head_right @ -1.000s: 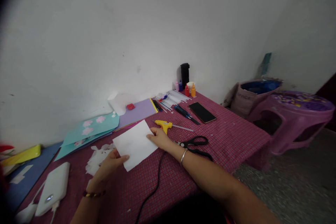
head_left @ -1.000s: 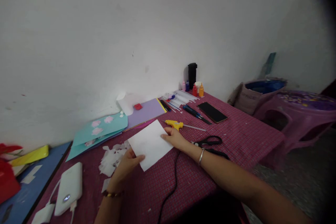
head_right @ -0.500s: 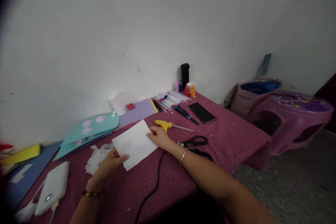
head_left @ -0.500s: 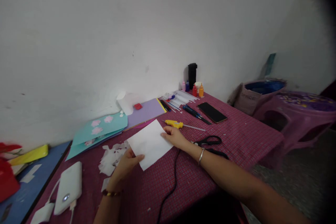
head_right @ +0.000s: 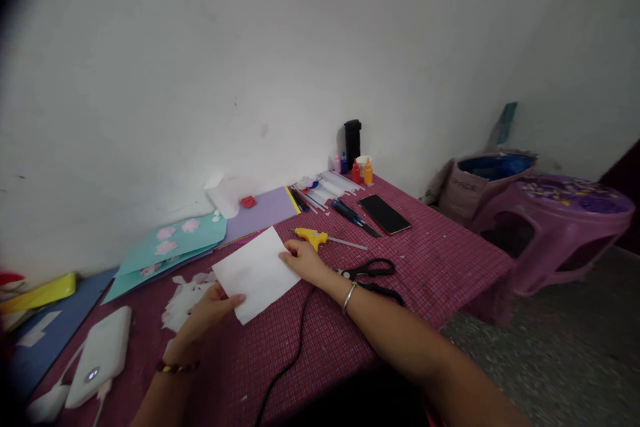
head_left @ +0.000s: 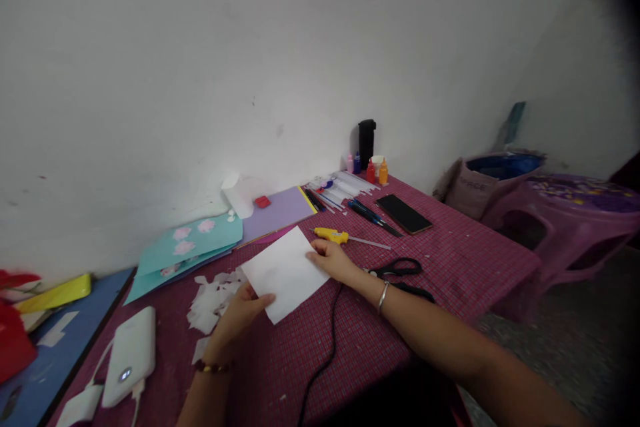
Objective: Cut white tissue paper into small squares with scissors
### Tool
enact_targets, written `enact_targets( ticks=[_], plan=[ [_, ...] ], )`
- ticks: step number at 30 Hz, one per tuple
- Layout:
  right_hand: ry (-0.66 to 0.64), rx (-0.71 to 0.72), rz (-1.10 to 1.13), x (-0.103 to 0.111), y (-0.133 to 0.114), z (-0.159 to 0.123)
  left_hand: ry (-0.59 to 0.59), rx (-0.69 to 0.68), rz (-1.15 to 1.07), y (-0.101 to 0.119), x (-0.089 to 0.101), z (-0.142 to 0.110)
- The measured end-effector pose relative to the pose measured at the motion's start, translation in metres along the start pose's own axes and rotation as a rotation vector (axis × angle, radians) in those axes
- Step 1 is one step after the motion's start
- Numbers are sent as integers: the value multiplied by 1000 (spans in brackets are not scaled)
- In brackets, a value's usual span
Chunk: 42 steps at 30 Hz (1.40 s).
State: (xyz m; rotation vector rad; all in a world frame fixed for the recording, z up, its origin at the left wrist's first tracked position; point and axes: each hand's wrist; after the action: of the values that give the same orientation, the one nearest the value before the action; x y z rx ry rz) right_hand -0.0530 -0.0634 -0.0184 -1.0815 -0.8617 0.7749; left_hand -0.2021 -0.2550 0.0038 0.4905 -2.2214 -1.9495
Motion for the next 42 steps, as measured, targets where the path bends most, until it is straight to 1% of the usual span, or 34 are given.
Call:
enact_targets(
  ticks=[7,16,20,22,25,27,31,33,35,38,40,42],
  plan=[
    [3,24,-121,1,1,0,33,11,12,8,-5,-2],
    [-8,74,-405,-11,-21,-16,171,60,9,6,-19,-3],
    [17,67,-478,-11,-25,-17,250,39,6,4,-20,0],
    [31,63,-501,-10,-25,-17,265,19,-2,4,-19,2],
    [46,53,-517,-10,-24,-16,235,1,-36,3,-22,4],
    [60,38,-516,-10,-22,-15,174,18,-48,2,-24,4],
    [107,0,-513,-7,-17,-12,0,131,17,-3,-23,1],
    [123,-12,-508,-5,-16,-10,-53,174,68,-6,-20,0],
    [124,-15,-498,-5,-16,-10,-49,176,100,-8,-19,0],
    [104,-9,-466,-7,-17,-13,9,136,104,-8,-22,0],
    [74,1,-425,-11,-19,-15,48,91,97,-4,-25,0],
    [31,9,-358,-15,-19,-17,116,19,102,1,-27,0]
  ],
)
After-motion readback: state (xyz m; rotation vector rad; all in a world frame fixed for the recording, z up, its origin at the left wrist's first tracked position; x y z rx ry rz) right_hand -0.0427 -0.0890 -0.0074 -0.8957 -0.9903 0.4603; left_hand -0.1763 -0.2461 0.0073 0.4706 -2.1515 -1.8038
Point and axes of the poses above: each hand's wrist, its own z-axis towards the middle knuckle, its own x-axis out of the back of the hand, y = z × x, and after that the axes turned 11 degrees about -y, right-handed
